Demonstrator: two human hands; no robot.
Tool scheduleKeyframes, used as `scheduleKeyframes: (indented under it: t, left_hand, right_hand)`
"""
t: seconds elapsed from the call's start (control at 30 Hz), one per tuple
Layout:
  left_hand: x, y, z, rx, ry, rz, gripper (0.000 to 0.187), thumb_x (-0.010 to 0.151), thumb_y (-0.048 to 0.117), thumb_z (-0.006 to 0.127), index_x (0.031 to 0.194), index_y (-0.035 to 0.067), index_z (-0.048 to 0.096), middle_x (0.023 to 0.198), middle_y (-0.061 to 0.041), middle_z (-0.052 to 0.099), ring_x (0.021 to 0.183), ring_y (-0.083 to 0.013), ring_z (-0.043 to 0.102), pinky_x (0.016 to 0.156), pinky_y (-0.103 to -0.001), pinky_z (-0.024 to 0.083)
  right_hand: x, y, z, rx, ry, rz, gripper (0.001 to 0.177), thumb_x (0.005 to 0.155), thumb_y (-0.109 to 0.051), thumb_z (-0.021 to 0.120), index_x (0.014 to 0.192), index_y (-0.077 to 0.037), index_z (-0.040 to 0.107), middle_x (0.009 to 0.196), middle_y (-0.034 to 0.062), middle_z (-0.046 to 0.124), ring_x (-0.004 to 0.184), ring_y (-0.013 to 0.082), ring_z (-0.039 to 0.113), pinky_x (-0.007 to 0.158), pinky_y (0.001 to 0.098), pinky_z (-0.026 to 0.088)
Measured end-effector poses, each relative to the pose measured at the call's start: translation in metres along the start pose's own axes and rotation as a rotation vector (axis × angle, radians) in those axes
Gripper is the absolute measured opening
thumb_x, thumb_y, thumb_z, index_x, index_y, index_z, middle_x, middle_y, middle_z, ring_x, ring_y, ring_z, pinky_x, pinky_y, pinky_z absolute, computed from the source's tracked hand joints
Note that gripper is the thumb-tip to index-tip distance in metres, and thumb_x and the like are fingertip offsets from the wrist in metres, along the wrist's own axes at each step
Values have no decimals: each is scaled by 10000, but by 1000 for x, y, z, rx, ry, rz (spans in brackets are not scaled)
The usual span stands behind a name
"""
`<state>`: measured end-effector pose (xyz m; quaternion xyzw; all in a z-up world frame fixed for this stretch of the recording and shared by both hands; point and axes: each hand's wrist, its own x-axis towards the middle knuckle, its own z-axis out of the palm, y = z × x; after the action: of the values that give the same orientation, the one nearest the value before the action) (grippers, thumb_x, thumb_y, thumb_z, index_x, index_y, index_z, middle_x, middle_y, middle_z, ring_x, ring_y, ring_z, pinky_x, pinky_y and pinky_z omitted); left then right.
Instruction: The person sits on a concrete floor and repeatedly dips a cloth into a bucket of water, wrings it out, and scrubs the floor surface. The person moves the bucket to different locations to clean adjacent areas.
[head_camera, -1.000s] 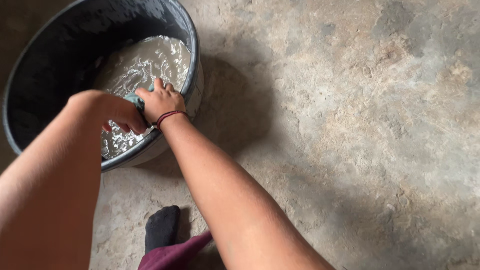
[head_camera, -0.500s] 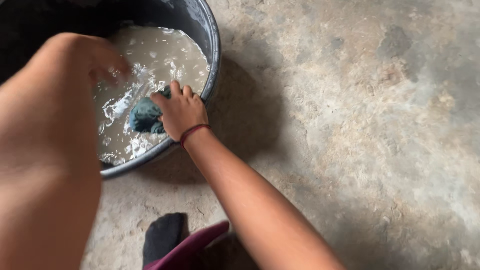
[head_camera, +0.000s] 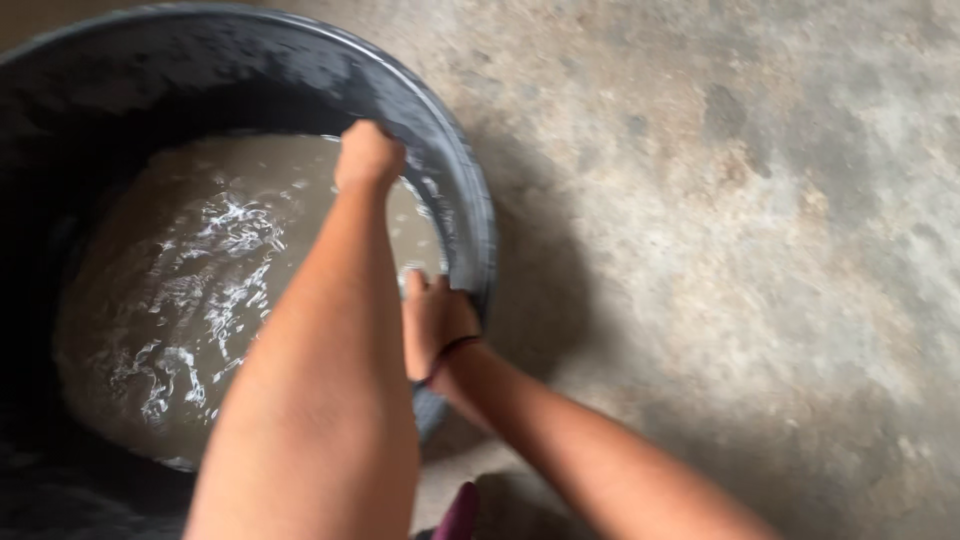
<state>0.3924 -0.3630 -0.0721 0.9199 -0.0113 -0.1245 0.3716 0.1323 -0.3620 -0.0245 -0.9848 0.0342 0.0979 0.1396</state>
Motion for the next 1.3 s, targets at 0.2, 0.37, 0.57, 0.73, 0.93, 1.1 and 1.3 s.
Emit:
scheduleKeyframes:
  t: [0.2, 0.37, 0.57, 0.73, 0.93, 1.1, 1.3]
  left_hand:
    - [-1, -81, -33, -60, -267, 163, 352, 923, 237, 613, 1172, 49, 775, 1147, -226, 766, 1089, -402, 726, 932, -469, 573]
    - [-43, -112, -136, -892, -1154, -272, 854, 741, 741, 569, 1307, 104, 630, 1247, -143, 710, 1066, -312, 721, 797, -550, 649]
    - [-53, -101, -213, -700, -1041, 47, 748, 789, 481, 814, 1341, 26, 593, 1194, -163, 719, 1040, -313, 692, 734, -469, 598]
    - [-50, -93, -262, -213, -636, 377, 764, 654, 312, 907, 1326, 52, 651, 1200, -110, 769, 1070, -236, 728, 921, -380, 581]
    - [-73, -81, -308, 254, -304, 523, 899, 637, 230, 922, 1426, 147, 500, 1280, -98, 657, 1174, -294, 614, 964, -413, 496]
    - [-95, -96, -360, 314, -150, 457, 645, 713, 238, 894, 1284, 84, 637, 1157, -158, 720, 1119, -319, 658, 961, -427, 507]
    - [-100, -100, -378, 222, 82, 318, 426, 775, 265, 842, 1150, 95, 735, 1073, -134, 757, 1007, -310, 719, 895, -438, 539]
  right_hand:
    - [55, 19, -52, 615, -103, -105, 628, 712, -281, 867, 1286, -92, 695, 1277, 176, 747, 1211, 259, 705, 1031, 384, 540]
    - [98, -1, -95, 1061, -119, 62, 606, 753, -267, 842, 1306, -78, 681, 1227, 81, 729, 1150, 180, 677, 966, 321, 545]
    - [146, -10, -98, 1021, -75, -54, 667, 775, -230, 838, 1382, -125, 581, 1222, 113, 714, 1130, 168, 680, 957, 314, 558]
    - [164, -13, -131, 478, -173, -133, 543, 721, -224, 849, 1231, -121, 694, 1032, 95, 783, 965, 187, 708, 869, 342, 551]
    - [158, -46, -212, 57, 115, -201, 299, 914, -281, 736, 1164, -119, 759, 904, 106, 745, 839, 261, 705, 785, 409, 545]
    - [144, -58, -269, 124, 306, -499, 239, 1027, -226, 661, 1214, -82, 696, 944, 50, 718, 852, 146, 667, 764, 310, 525]
    - [168, -38, -253, 18, 342, -427, 254, 1002, -249, 688, 1195, -85, 720, 907, 113, 664, 834, 226, 624, 751, 380, 504]
